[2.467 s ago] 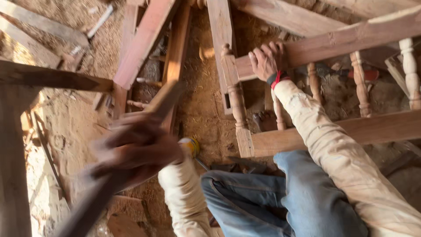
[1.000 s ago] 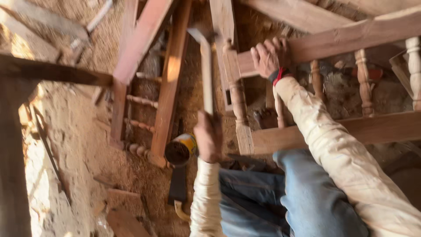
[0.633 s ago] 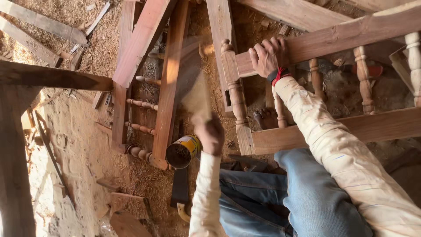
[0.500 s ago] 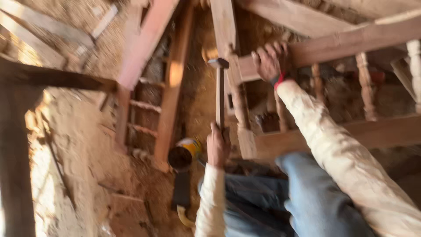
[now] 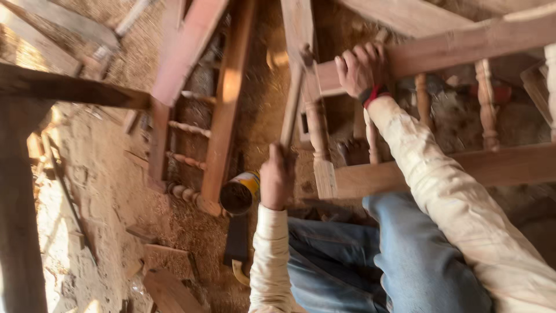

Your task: The person assembles a wooden chair frame by inserting nails into pre-drilled holes and hammering them in. They repeatedly pick nails from a container and use a hammer to secure the chair's spindles and rails.

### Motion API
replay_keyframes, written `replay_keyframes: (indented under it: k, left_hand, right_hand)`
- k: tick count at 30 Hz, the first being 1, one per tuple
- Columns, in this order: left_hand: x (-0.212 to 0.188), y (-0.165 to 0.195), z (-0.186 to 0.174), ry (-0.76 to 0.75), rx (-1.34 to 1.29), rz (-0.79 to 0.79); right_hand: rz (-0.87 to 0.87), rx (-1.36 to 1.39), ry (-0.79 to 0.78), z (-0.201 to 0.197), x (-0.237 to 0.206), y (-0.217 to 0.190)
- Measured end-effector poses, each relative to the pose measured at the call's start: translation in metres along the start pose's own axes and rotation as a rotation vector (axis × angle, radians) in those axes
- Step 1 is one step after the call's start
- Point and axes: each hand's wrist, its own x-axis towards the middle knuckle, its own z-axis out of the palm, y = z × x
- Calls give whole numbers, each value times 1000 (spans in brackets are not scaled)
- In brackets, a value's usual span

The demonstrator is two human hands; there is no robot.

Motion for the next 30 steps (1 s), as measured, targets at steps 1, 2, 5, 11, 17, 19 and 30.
replay_keyframes:
  k: [1,2,5,11,17,19,30]
  left_hand:
    - [3,12,-13,-4,-107,-57]
    - [5,23,-27,79,-165,16]
    - [20,40,-39,321,-448,187]
    - [31,-21,30,131,-153,-60]
    - [-51,-84,53,143,161,174]
    - [-81,-91,56,94,-42,-133]
    - [-117,-89,51,160,242,-231]
  right_hand:
    - [17,23,-65,1,-1,1]
    - [31,47,-117,2,-2,2]
    - [35,52,-106,7,-4,6]
    - [18,31,-106,9,2,3]
    - [27,56,-20,0,6,-3]
    - [27,86,-71,0,3,-2]
    - [4,249,-120,17,-6,3]
